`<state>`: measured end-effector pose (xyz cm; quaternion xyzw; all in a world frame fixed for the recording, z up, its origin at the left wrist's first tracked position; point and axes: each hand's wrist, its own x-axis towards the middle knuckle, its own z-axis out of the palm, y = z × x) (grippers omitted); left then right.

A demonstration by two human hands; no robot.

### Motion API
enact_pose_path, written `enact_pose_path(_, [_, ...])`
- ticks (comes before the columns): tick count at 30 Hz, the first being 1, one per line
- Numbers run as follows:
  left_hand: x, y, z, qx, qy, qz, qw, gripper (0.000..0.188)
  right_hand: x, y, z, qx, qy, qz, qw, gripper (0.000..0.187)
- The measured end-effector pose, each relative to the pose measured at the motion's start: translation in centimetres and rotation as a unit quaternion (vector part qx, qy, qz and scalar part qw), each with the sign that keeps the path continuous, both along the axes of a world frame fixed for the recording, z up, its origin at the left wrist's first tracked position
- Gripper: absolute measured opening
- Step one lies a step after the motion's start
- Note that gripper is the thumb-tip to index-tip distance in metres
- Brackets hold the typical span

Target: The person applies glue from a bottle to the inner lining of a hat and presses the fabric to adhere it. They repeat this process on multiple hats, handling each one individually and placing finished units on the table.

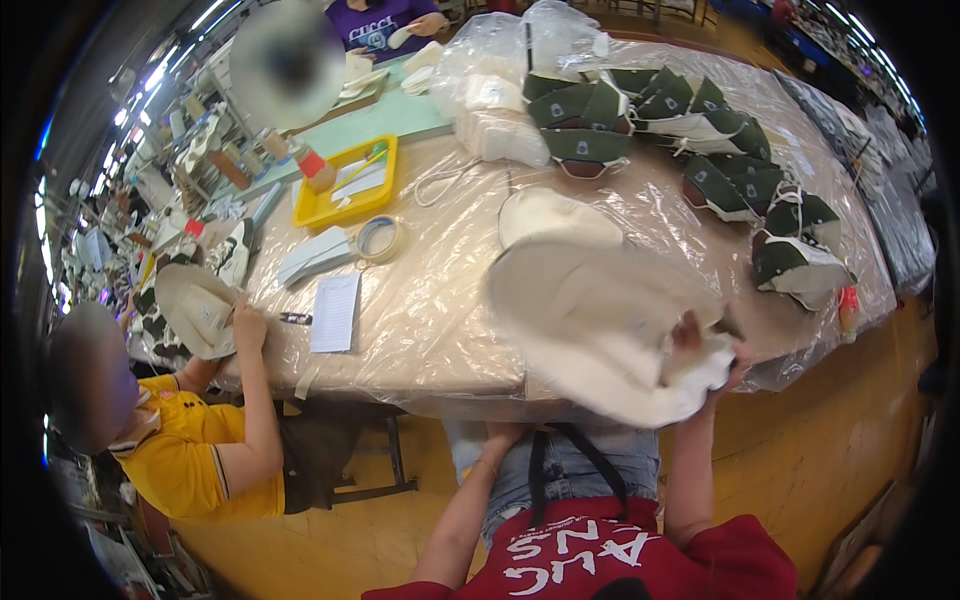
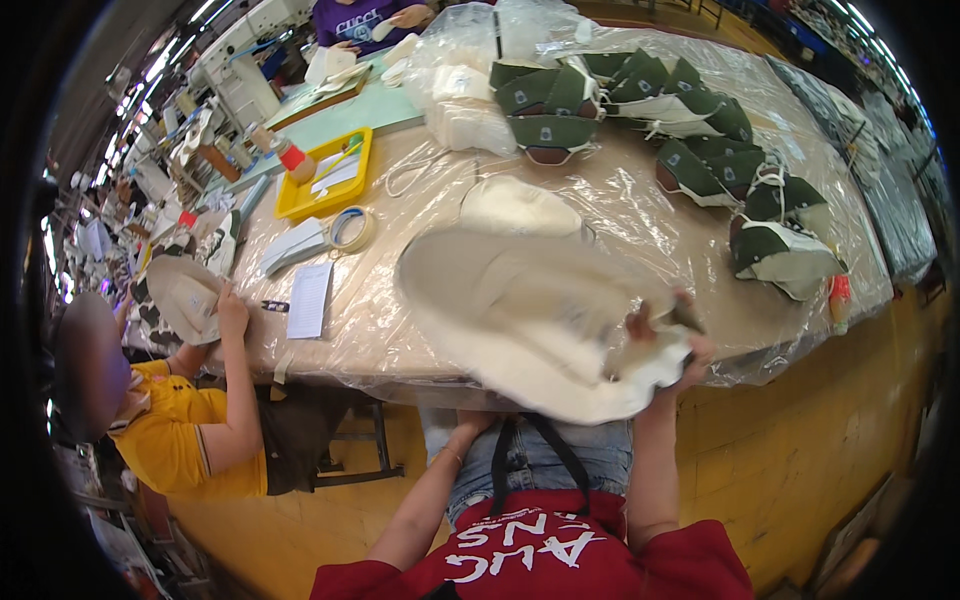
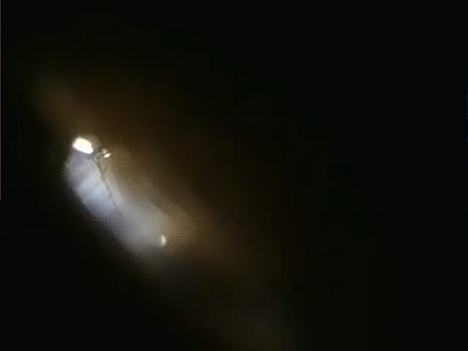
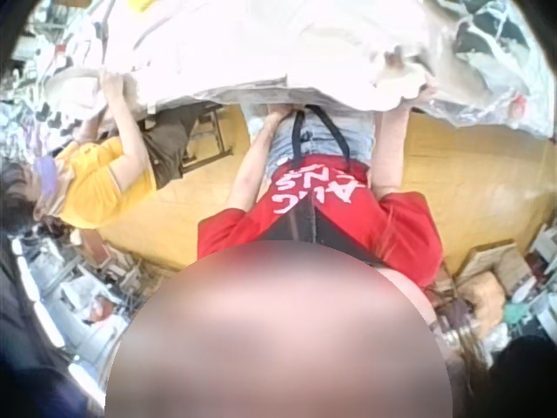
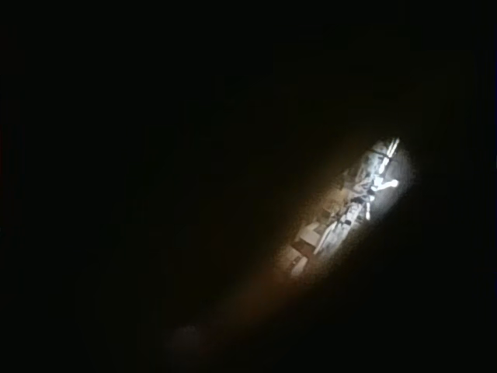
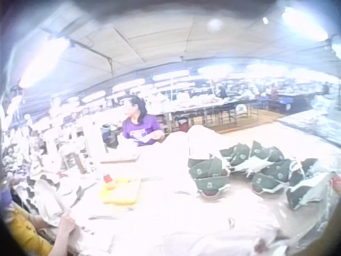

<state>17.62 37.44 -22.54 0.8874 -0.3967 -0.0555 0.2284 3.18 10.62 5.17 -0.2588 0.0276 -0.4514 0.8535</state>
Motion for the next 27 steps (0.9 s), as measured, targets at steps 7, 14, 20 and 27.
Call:
enact_pose_path(7, [0.3,-0.4,2.2,0.091,0.083,-0.029,0.992,0.036,1.6,-6.6,-3.1,0.018,0.325,-0.388,0.862,0.05])
enact_pose_path(14, [-0.7,-0.6,0.8,0.136,0.008,-0.115,0.984,0.036,-1.1,-4.2,-7.0,-0.252,0.54,-0.399,0.697,0.048])
enact_pose_path(20, [-1.5,-3.0,-1.6,0.015,0.088,-0.225,0.97,0.035,0.2,-3.6,-5.0,-0.178,0.505,-0.419,0.733,0.036])
enact_pose_path(27, [-3.4,-4.8,-0.9,0.058,0.097,-0.258,0.96,0.035,0.4,-3.3,-4.9,-0.145,0.528,-0.401,0.734,0.034])
